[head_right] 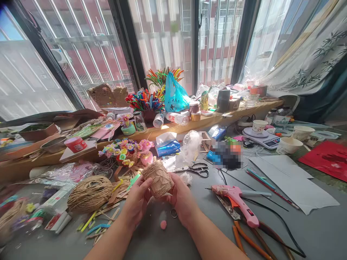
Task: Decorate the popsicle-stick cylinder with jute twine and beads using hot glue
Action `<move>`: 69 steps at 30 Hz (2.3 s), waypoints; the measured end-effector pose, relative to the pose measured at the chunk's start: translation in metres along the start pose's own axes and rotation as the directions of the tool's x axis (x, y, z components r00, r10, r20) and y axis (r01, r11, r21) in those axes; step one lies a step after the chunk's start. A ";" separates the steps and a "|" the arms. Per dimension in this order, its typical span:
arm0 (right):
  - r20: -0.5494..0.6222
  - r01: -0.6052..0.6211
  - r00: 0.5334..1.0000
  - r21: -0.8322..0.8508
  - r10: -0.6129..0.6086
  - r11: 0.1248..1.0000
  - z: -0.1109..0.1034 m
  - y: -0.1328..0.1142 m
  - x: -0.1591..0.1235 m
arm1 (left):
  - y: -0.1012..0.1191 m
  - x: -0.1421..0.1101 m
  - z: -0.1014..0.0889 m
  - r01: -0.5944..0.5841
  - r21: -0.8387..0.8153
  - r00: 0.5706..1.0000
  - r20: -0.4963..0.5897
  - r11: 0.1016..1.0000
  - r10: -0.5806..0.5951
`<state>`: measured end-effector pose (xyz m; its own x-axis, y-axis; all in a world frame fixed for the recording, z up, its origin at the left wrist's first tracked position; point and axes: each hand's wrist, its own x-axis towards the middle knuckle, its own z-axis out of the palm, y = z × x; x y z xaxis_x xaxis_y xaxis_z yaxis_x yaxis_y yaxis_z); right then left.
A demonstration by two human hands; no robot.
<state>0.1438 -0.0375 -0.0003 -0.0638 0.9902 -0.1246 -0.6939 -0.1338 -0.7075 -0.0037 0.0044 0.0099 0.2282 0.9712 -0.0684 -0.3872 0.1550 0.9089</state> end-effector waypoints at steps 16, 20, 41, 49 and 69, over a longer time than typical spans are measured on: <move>-0.056 0.076 0.995 -0.070 -0.080 0.995 -0.009 0.012 0.005 | -0.003 -0.007 0.006 -0.111 0.134 0.992 -0.049 0.985 0.118; -0.060 0.071 0.995 -0.088 -0.077 0.994 -0.008 0.010 0.004 | -0.004 -0.006 0.005 -0.145 0.142 0.989 0.004 0.979 0.146; -0.019 0.035 0.999 0.043 -0.034 0.998 0.002 0.003 -0.005 | -0.013 -0.004 0.000 -0.247 0.223 0.968 0.011 0.943 0.251; -0.036 0.067 0.997 0.064 -0.065 0.996 0.002 0.011 -0.004 | -0.005 -0.009 0.003 -0.181 0.063 0.983 0.003 0.981 0.181; -0.137 0.117 0.981 -0.134 -0.136 0.984 -0.003 0.007 -0.001 | 0.012 -0.003 -0.006 0.025 -0.248 0.998 0.059 0.968 -0.011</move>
<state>0.1414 -0.0395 -0.0068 0.1300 0.9840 -0.1218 -0.5941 -0.0210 -0.8041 -0.0146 0.0043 0.0184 0.2847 0.9571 -0.0542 -0.5908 0.2197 0.7763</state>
